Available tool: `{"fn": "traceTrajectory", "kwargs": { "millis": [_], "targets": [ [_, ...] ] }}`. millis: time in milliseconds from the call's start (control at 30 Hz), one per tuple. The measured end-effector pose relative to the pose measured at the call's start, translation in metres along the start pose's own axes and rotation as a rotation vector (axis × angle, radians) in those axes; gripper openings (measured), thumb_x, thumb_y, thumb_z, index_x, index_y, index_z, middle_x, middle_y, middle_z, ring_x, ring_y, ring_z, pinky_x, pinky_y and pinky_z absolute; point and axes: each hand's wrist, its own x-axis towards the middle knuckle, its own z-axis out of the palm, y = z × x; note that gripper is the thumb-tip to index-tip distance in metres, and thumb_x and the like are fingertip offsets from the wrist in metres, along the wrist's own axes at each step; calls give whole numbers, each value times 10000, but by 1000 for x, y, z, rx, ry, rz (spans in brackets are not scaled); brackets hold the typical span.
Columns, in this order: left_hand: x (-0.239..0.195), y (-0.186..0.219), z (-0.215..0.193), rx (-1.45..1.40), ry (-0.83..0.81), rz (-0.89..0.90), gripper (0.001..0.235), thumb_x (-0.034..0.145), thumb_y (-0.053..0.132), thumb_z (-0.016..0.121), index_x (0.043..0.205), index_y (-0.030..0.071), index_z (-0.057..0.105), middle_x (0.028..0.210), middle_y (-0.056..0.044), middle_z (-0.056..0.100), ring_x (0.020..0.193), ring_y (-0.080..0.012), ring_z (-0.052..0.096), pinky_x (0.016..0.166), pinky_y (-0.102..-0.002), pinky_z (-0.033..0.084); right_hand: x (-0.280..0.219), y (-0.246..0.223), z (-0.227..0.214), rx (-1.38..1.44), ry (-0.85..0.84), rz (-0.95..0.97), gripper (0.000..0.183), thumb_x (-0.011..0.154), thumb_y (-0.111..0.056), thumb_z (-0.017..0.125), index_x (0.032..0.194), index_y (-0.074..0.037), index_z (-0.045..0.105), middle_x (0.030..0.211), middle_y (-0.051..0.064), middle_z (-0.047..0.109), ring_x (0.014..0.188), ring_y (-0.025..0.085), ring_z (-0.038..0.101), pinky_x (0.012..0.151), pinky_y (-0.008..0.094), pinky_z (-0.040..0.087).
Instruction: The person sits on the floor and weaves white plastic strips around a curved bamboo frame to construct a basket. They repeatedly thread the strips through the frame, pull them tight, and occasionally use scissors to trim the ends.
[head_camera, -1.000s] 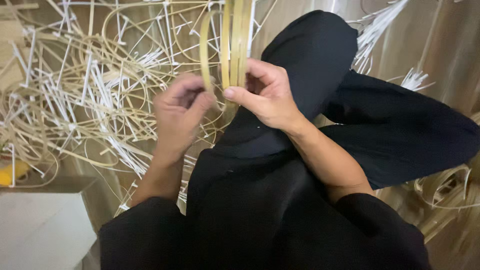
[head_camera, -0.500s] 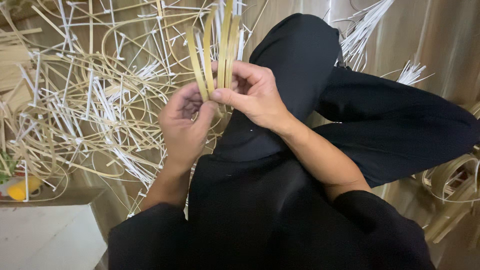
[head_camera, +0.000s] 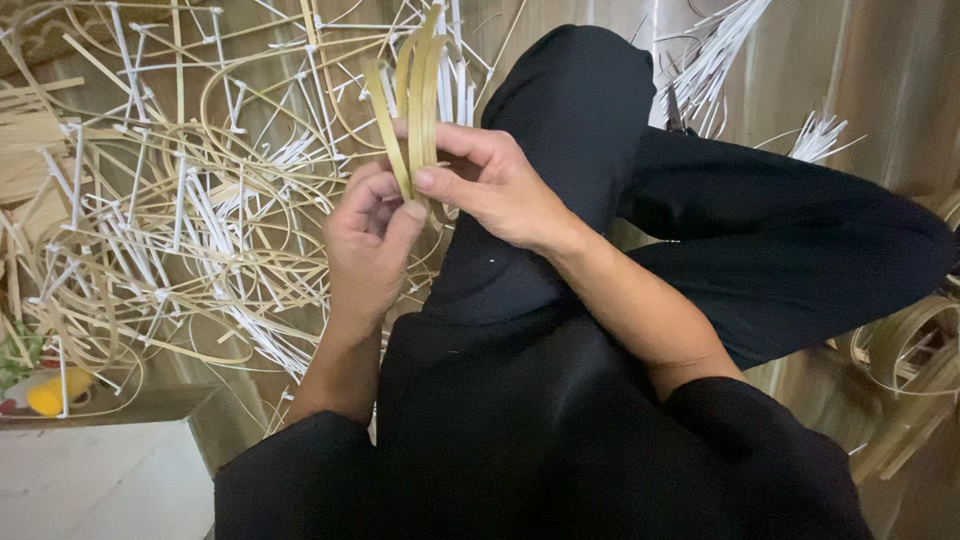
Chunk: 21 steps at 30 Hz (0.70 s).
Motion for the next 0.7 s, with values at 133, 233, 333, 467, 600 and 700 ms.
{"fn": "traceTrajectory", "kwargs": {
  "millis": [133,233,333,467,600,700],
  "targets": [
    [3,-1,-3,-72,-19,15,139,999,-60,663,1135,-38,649,1251,-62,589,1070,-122,648,943,-269,551,2,5,3,17,23,29,470,1087,-189,675,1507,-5,570,1166,42,691,1001,73,606,899,247,521],
    [4,1,-16,-69,47,-18,99,1008,-70,701,1097,-31,687,1160,-95,644,1027,-139,651,918,-283,559,7,11,4,-27,8,35,526,1081,-219,660,1539,-8,511,1276,120,606,1091,143,557,939,295,485],
    [14,21,-52,-60,225,6,137,937,-62,708,1056,2,692,1234,-117,698,1062,-174,688,948,-305,587,16,20,5,-179,-5,-114,678,1113,-265,644,1639,-24,291,1669,193,391,1520,251,451,1260,374,425],
    [14,61,-105,-98,394,172,153,936,-51,759,1059,3,687,1108,-136,703,987,-224,714,915,-344,609,22,30,7,-382,-10,-63,837,1107,-351,610,1654,18,95,1710,257,222,1606,368,294,1330,423,295],
    [-8,94,-148,219,450,430,24,1094,-62,687,1096,-43,673,1033,-177,696,877,-265,686,847,-352,570,31,41,12,-784,-16,-199,927,1120,-400,622,1594,143,38,1635,373,176,1552,480,255,1280,463,261],
    [-21,111,-170,388,522,371,33,1099,-50,640,1089,-24,656,985,-160,671,825,-239,651,787,-327,539,32,42,19,-764,-170,11,720,1012,-369,653,1510,70,373,1528,297,468,1394,405,521,1148,429,443]
  ]
}}
